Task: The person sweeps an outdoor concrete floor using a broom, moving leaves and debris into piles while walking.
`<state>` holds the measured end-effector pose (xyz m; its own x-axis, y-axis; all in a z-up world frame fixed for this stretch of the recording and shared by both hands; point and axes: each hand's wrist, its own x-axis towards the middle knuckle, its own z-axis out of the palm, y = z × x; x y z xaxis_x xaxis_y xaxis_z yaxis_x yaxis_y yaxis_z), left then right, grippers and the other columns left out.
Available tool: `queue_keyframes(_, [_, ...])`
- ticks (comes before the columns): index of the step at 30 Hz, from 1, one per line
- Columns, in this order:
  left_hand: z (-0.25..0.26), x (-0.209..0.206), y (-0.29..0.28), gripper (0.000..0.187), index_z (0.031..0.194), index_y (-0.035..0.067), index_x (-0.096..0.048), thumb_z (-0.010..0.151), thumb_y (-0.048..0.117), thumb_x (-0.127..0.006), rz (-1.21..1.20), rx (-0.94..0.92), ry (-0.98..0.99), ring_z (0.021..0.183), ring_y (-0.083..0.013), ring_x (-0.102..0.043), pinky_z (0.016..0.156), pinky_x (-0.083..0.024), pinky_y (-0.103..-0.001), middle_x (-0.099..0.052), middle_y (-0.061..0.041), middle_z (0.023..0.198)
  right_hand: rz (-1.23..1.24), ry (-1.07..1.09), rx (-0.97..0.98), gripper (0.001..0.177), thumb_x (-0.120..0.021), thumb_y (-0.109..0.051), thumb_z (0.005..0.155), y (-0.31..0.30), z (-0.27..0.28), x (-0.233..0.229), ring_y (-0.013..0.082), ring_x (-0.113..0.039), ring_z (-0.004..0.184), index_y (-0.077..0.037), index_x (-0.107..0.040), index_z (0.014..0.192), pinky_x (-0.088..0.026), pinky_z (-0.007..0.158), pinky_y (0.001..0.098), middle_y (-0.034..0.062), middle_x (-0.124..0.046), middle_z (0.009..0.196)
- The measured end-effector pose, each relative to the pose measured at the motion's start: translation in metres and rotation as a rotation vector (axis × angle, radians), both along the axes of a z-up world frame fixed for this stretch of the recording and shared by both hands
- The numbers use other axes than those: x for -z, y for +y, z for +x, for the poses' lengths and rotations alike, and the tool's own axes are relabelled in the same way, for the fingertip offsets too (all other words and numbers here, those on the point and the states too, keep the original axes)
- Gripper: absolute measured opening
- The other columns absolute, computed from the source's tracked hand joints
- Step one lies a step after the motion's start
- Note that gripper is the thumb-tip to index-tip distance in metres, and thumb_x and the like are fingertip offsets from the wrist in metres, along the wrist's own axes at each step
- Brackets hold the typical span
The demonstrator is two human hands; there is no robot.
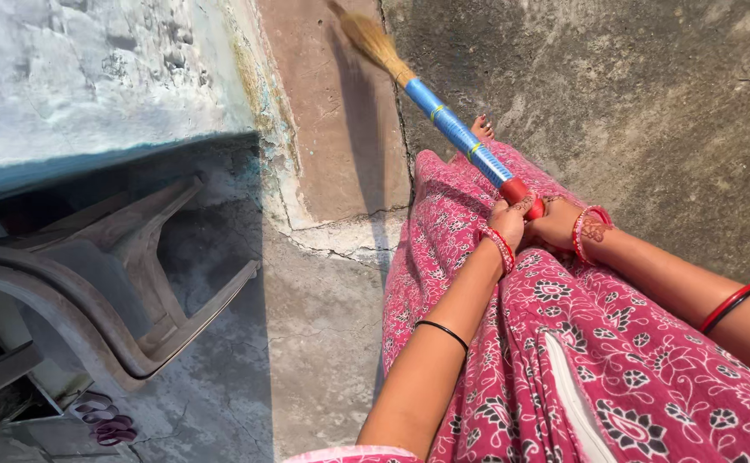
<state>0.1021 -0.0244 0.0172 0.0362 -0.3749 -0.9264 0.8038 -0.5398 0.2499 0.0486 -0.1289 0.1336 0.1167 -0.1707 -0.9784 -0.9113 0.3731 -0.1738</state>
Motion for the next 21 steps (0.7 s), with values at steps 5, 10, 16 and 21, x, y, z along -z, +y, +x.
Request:
queue_keyframes(5, [-0.023, 0.026, -0.034, 0.025, 0.109, 0.006, -0.064, 0.098, 0.027, -0.057, 0.196, 0.15, 0.254, 0.063, -0.026, -0.065, 0.052, -0.053, -0.04, -0.068, -0.015, 0.089, 0.157, 0.069, -0.084, 0.028, -0.084, -0.02, 0.072, -0.038, -0.024, -0.002, 0.0181, -0.048, 0.039, -0.001, -0.064, 0.077, -0.036, 0.037, 0.034, 0.0062, -0.056, 0.056])
queue_keyframes(10, [-0.056, 0.033, -0.069, 0.024, 0.107, 0.001, -0.064, 0.097, 0.022, -0.066, 0.246, 0.29, 0.196, 0.067, -0.0256, -0.065, 0.058, -0.053, -0.041, -0.07, -0.016, 0.091, 0.179, 0.219, 0.181, 0.029, -0.084, -0.019, 0.074, -0.046, -0.064, 0.018, 0.0174, -0.045, 0.041, 0.001, -0.063, 0.075, -0.034, 0.038, 0.0342, 0.0066, -0.054, 0.057])
queue_keyframes(16, [-0.015, 0.052, -0.108, 0.038, 0.11, -0.004, -0.068, 0.089, 0.022, -0.083, 0.09, 0.55, -0.126, 0.078, -0.0222, -0.07, 0.072, -0.056, -0.037, -0.073, -0.018, 0.102, -0.355, 0.099, 0.155, 0.027, -0.085, -0.019, 0.069, -0.04, -0.052, 0.054, 0.0208, -0.07, 0.07, -0.003, -0.072, 0.086, -0.053, 0.066, 0.0362, 0.01, -0.072, 0.079])
queue_keyframes(21, [0.002, 0.044, -0.108, 0.031, 0.109, -0.002, -0.066, 0.088, 0.018, -0.078, -0.127, 0.134, -0.181, 0.077, -0.0203, -0.067, 0.069, -0.055, -0.036, -0.071, -0.013, 0.094, -0.386, -0.124, 0.051, 0.03, -0.072, -0.026, 0.078, -0.059, -0.024, 0.059, 0.0325, -0.075, 0.083, -0.003, -0.072, 0.097, -0.055, 0.075, 0.0455, 0.0204, -0.076, 0.088])
